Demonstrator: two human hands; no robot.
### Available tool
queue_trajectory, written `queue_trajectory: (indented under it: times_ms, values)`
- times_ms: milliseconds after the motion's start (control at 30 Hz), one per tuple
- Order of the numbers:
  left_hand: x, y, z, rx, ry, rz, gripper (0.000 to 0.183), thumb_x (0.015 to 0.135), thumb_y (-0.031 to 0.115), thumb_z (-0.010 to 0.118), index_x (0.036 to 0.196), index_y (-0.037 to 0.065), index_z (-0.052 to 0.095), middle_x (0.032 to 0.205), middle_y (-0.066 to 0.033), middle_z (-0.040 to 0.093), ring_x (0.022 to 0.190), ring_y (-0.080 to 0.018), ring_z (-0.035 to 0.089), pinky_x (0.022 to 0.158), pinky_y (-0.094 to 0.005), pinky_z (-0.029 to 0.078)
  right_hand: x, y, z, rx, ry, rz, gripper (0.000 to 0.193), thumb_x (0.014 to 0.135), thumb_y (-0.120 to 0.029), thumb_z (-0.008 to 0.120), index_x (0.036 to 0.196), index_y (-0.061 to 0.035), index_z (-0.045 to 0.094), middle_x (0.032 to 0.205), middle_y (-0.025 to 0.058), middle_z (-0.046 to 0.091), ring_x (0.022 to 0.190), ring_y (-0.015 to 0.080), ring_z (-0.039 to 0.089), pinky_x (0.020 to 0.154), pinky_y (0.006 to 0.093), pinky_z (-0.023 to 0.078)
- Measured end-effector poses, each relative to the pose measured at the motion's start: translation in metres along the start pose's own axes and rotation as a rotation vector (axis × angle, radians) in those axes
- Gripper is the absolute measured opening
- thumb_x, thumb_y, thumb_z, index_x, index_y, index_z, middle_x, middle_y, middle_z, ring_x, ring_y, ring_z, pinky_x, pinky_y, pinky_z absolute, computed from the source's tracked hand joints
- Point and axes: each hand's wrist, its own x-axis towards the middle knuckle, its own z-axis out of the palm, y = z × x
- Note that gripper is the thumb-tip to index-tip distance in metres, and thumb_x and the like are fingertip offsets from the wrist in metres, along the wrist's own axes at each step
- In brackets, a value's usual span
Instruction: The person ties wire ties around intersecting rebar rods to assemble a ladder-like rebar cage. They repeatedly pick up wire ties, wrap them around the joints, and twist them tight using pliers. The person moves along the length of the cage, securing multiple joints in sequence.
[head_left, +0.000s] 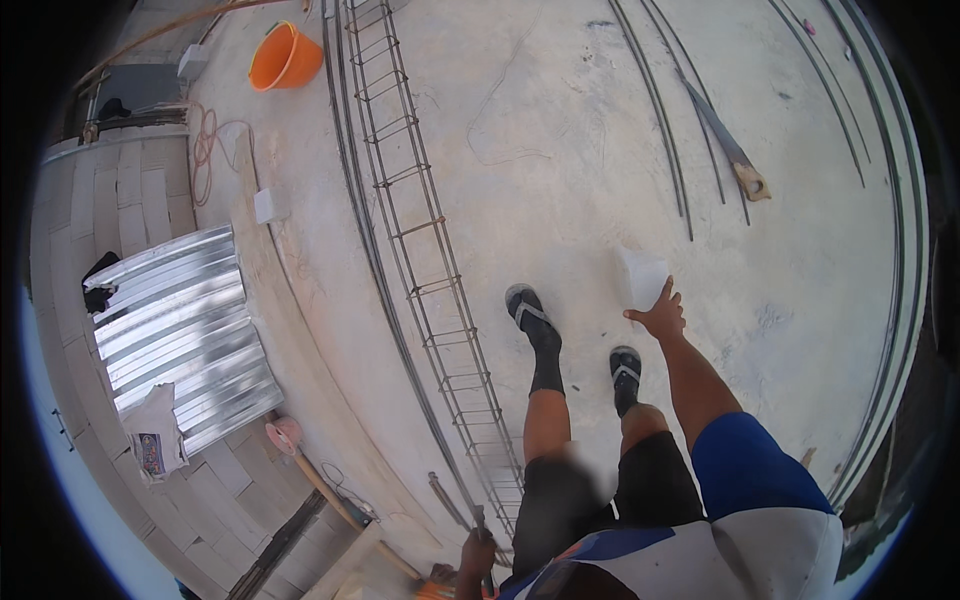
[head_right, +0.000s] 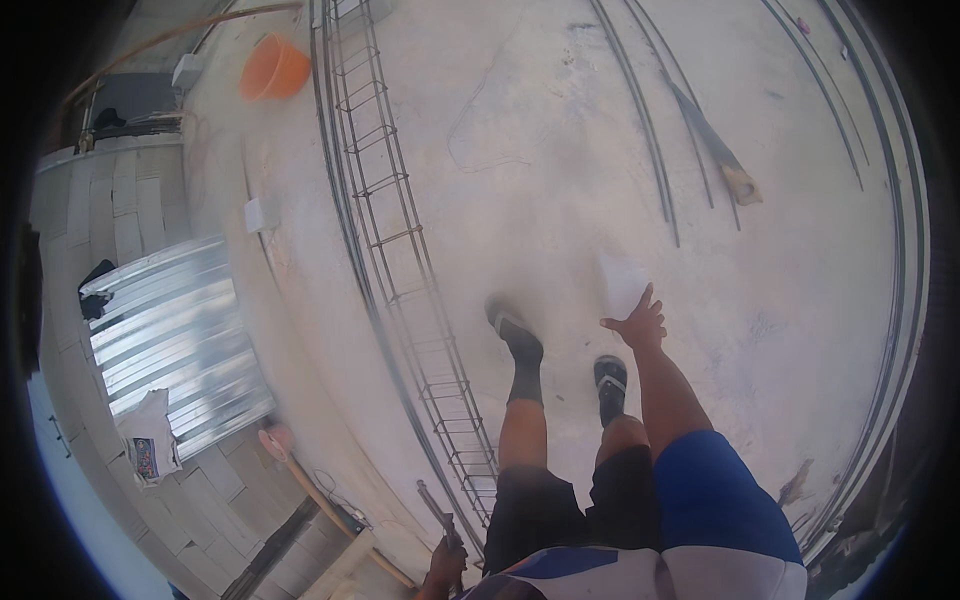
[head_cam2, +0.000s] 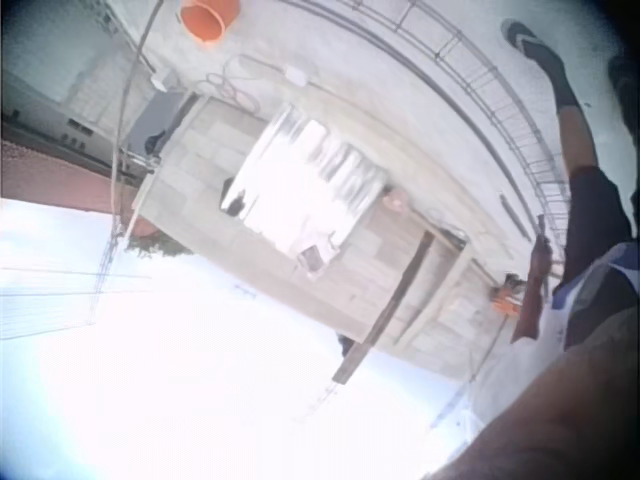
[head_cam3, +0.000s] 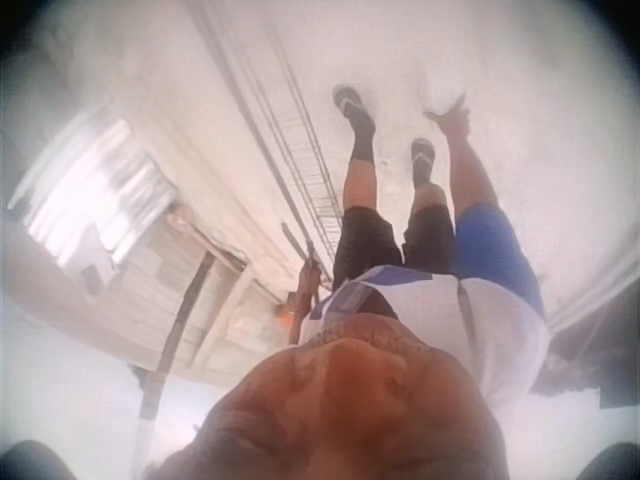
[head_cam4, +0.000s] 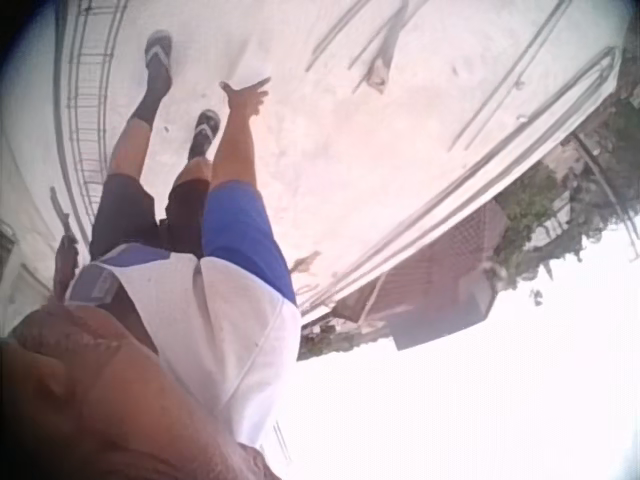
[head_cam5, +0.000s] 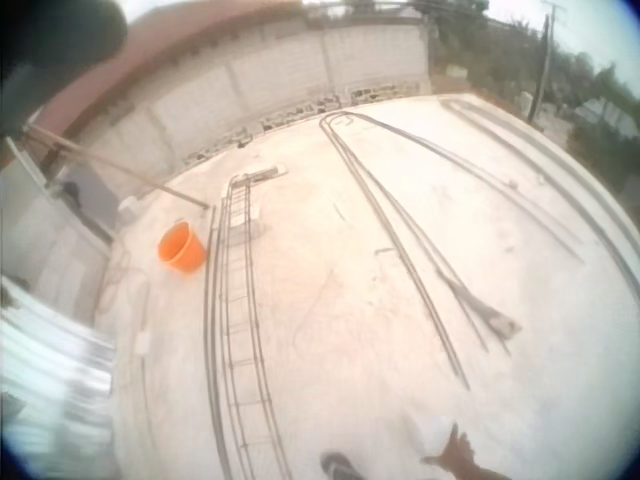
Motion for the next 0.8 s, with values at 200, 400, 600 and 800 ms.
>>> queue_trajectory:
  times_ms: [200,400,600,800]
  values:
    - [0.072,0.103,-0.057,-0.013,-0.140,-0.106,0.032,0.080,0.017,0.056,0.107,0.000,0.056,0.074,-0.0136,0.062,0.064,-0.0252,0.063,0.056,-0.0388,0.052,0.048,-0.016,0.061,-0.051,0.282,0.013,0.130,0.061,-0.034,0.087,0.152,-0.0061,-0.001,0.134,0.0288,0.033,0.122,0.0430,0.041,0.102,0.0543,0.037]
    - [0.079,0.178,-0.129,-0.077,-0.149,-0.170,0.030,0.079,0.013,0.060,0.108,0.002,0.056,0.072,-0.0126,0.061,0.055,-0.0239,0.061,0.051,-0.0365,0.051,0.034,-0.037,-0.058,-0.038,0.109,-0.021,0.117,0.063,-0.028,0.082,0.151,-0.0054,0.008,0.128,0.0248,0.038,0.116,0.0436,0.045,0.098,0.0491,0.044]
    - [0.080,0.167,-0.195,0.389,-0.442,0.231,0.018,0.074,0.018,0.074,0.086,0.007,0.068,0.085,-0.0089,0.065,0.082,-0.0259,0.064,0.066,-0.0367,0.053,-0.111,-0.037,-0.256,-0.225,0.063,0.008,0.123,0.059,-0.029,0.083,0.151,-0.0059,0.006,0.132,0.0244,0.037,0.120,0.0416,0.044,0.101,0.0503,0.041]
    - [0.036,0.336,-0.222,-0.199,-0.263,-0.035,0.021,0.074,0.023,0.073,0.086,0.009,0.064,0.083,-0.0056,0.066,0.069,-0.0208,0.064,0.064,-0.0295,0.051,-0.119,-0.061,-0.417,-0.416,0.058,0.033,0.126,0.057,-0.034,0.086,0.152,-0.0065,0.007,0.132,0.0225,0.039,0.118,0.0394,0.046,0.099,0.0491,0.042]
